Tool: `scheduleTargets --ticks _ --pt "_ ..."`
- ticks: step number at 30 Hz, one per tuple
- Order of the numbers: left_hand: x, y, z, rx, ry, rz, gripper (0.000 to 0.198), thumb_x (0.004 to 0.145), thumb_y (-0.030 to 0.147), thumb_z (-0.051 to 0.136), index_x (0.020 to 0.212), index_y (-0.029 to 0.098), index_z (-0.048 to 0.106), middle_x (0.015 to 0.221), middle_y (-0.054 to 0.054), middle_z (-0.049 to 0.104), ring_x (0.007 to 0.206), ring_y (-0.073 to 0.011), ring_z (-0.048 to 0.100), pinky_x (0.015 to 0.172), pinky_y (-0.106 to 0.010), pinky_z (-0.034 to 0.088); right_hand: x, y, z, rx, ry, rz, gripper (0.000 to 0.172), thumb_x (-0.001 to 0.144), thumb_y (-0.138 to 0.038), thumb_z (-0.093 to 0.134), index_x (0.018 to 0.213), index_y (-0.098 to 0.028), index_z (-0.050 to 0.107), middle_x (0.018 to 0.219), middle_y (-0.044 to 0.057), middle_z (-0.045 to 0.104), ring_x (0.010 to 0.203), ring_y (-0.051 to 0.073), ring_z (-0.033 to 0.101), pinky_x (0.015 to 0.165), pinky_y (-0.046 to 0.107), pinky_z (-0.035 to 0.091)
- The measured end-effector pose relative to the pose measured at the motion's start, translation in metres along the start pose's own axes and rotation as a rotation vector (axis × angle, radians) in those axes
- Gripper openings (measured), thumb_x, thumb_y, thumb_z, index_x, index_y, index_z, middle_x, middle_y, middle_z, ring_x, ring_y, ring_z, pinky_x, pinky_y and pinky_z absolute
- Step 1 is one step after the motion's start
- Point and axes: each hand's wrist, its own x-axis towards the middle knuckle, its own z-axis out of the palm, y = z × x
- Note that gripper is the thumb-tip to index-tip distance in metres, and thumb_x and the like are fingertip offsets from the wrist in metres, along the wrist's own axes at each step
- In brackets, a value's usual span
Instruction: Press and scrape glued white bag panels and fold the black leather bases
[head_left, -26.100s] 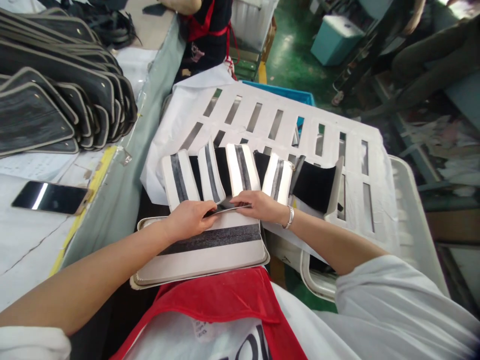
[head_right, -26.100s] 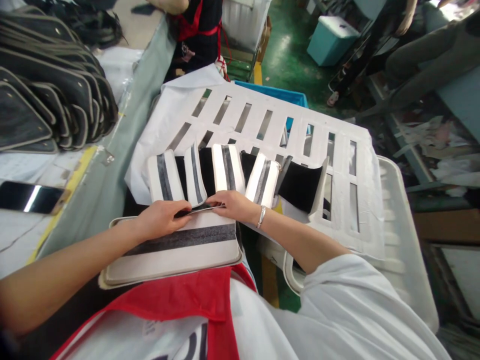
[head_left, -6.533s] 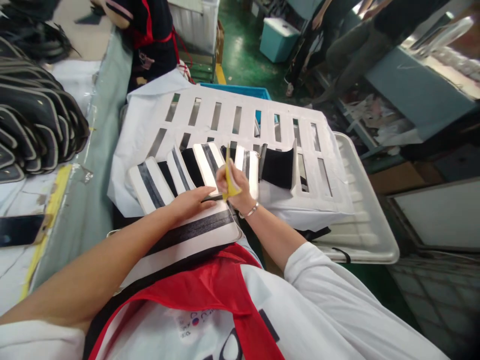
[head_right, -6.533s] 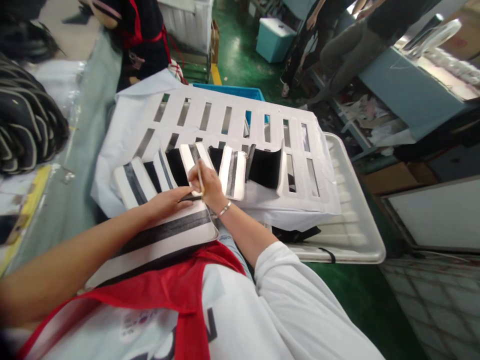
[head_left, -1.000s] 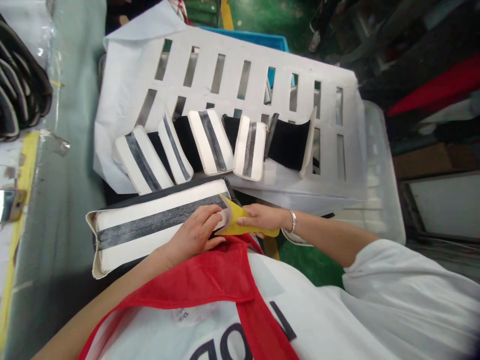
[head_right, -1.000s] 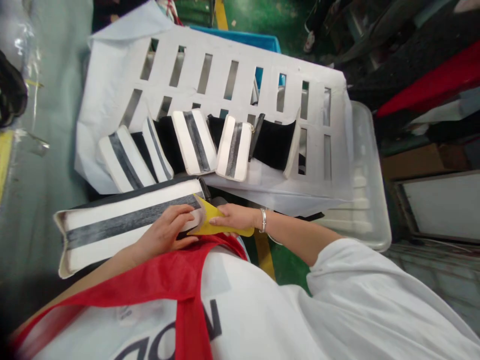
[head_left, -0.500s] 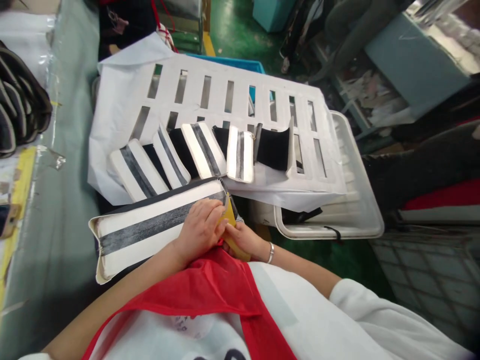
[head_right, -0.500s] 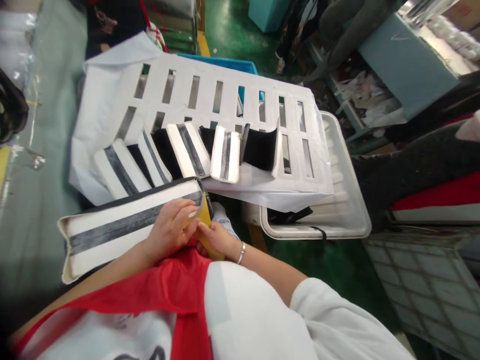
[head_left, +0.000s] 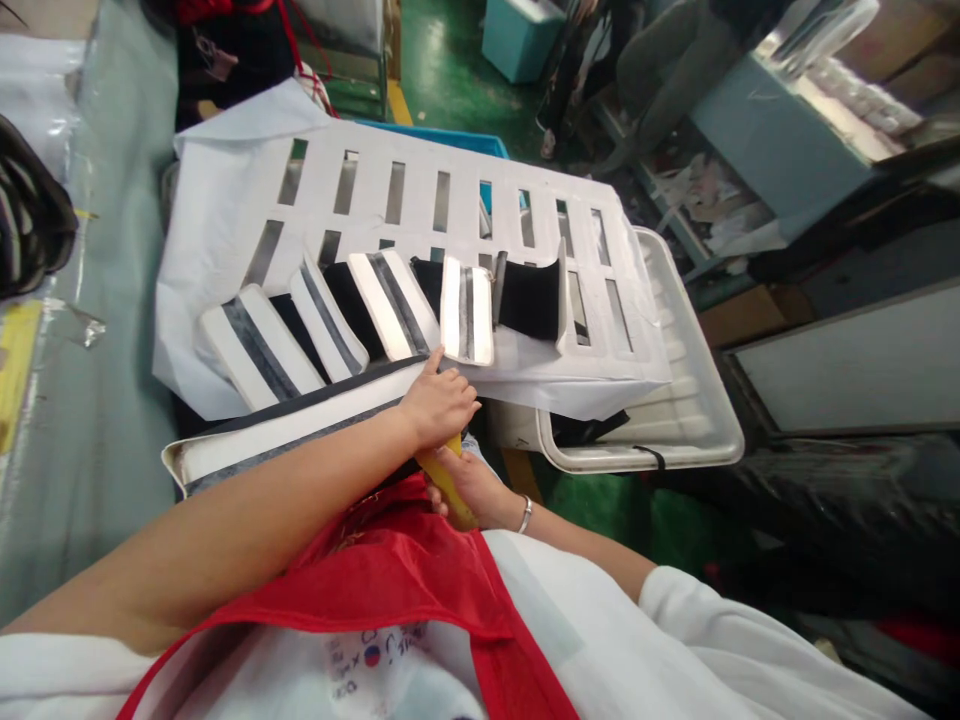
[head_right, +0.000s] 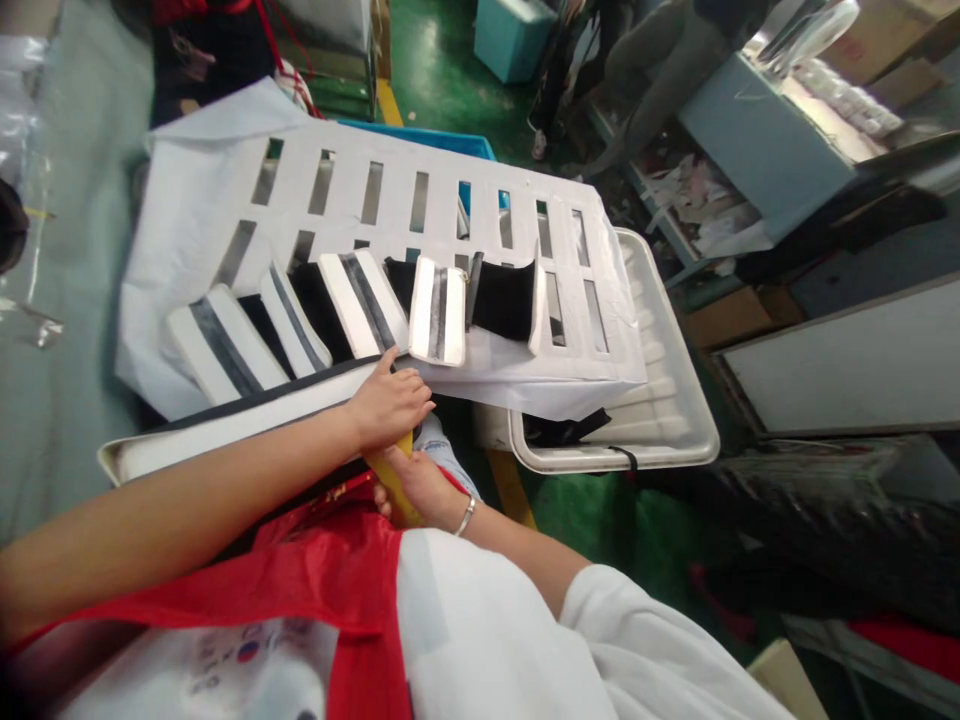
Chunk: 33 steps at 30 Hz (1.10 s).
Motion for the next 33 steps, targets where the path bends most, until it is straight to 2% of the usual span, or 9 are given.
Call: scheduleTargets --ticks 6,13,17,19,21,24,28,30,33 --pt "0.007 0.001 0.004 -0.045 -0.024 -0.039 0.03 0.091 0.03 0.043 0.082 0.014 0.066 0.078 -0.007 0.066 0.079 -0.0226 0.058 0.105 -0.059 0.023 -0.003 -0.01 -0.001 0.063 -0.066 0.079 0.042 0.07 -0.061 0.06 0.07 -0.02 0.049 0.044 -0.005 0.049 0.034 0.009 0.041 0.034 0.021 0.029" --pt "0.007 -0.001 0.003 -0.041 -0.052 -0.049 0.032 0.092 0.032 0.039 0.088 0.014 0.066 0.082 -0.008 0.067 0.083 -0.0217 0.06 0.106 -0.055 0.022 0.006 -0.005 0.012 0.225 -0.15 -0.01 0.031 0.061 -0.027 0.076 0.07 -0.018 0.048 0.045 -0.008 0.042 0.037 0.004 0.032 0.036 0.017 0.021" --pt "-0.001 -0.003 -0.011 -0.029 0.006 -0.108 0.041 0.09 0.045 0.044 0.118 0.018 0.057 0.116 -0.011 0.061 0.104 -0.0254 0.057 0.108 -0.056 0.016 -0.001 -0.006 0.023 0.184 -0.128 0.024 0.032 0.064 -0.031 0.074 0.069 -0.018 0.046 0.047 -0.008 0.044 0.038 0.004 0.033 0.039 0.017 0.026" --pt "-0.018 -0.01 -0.02 -0.046 0.077 -0.237 0.051 0.09 0.05 0.041 0.129 0.019 0.048 0.133 -0.012 0.051 0.118 -0.0278 0.049 0.108 -0.057 0.015 -0.012 -0.007 0.025 0.127 -0.185 0.053 0.03 0.065 -0.032 0.073 0.072 -0.016 0.048 0.049 -0.006 0.046 0.039 0.005 0.037 0.04 0.018 0.028" --pt "-0.045 -0.017 -0.029 -0.07 0.179 -0.379 0.05 0.093 0.047 0.036 0.132 0.017 0.045 0.137 -0.013 0.048 0.123 -0.027 0.044 0.108 -0.055 0.019 -0.026 -0.011 0.022 0.07 -0.243 0.055 0.028 0.066 -0.032 0.072 0.076 -0.013 0.054 0.05 -0.004 0.048 0.041 0.006 0.04 0.041 0.019 0.029" --pt "-0.091 -0.017 -0.034 -0.083 0.296 -0.452 0.045 0.094 0.038 0.037 0.129 0.012 0.048 0.132 -0.014 0.052 0.122 -0.0251 0.047 0.106 -0.048 0.027 -0.041 -0.031 0.011 0.104 -0.122 -0.229 0.024 0.069 -0.03 0.068 0.081 -0.012 0.058 0.051 -0.005 0.048 0.044 0.007 0.043 0.044 0.02 0.035" --pt "-0.118 0.008 -0.024 -0.098 0.24 -0.243 0.036 0.092 0.029 0.042 0.123 0.016 0.054 0.129 -0.012 0.055 0.119 -0.0242 0.049 0.104 -0.044 0.031 -0.025 -0.069 0.004 0.231 0.258 -0.773 0.016 0.069 -0.027 0.063 0.075 -0.017 0.053 0.052 -0.006 0.048 0.045 0.008 0.045 0.047 0.02 0.038" --pt "-0.114 0.021 -0.018 -0.097 0.197 -0.14 0.037 0.092 0.027 0.043 0.126 0.018 0.052 0.13 -0.011 0.055 0.12 -0.0242 0.049 0.104 -0.044 0.031 -0.005 -0.082 0.007 0.243 0.373 -0.866 0.015 0.071 -0.029 0.06 0.073 -0.018 0.05 0.049 -0.008 0.045 0.042 0.007 0.042 0.044 0.02 0.038" --pt "-0.105 0.028 -0.014 -0.078 0.176 -0.11 0.038 0.092 0.027 0.043 0.128 0.018 0.051 0.128 -0.01 0.057 0.119 -0.0236 0.05 0.102 -0.042 0.032 0.022 -0.089 0.013 0.236 0.398 -0.904 0.017 0.075 -0.033 0.058 0.074 -0.019 0.049 0.046 -0.011 0.038 0.038 0.006 0.035 0.042 0.02 0.037"
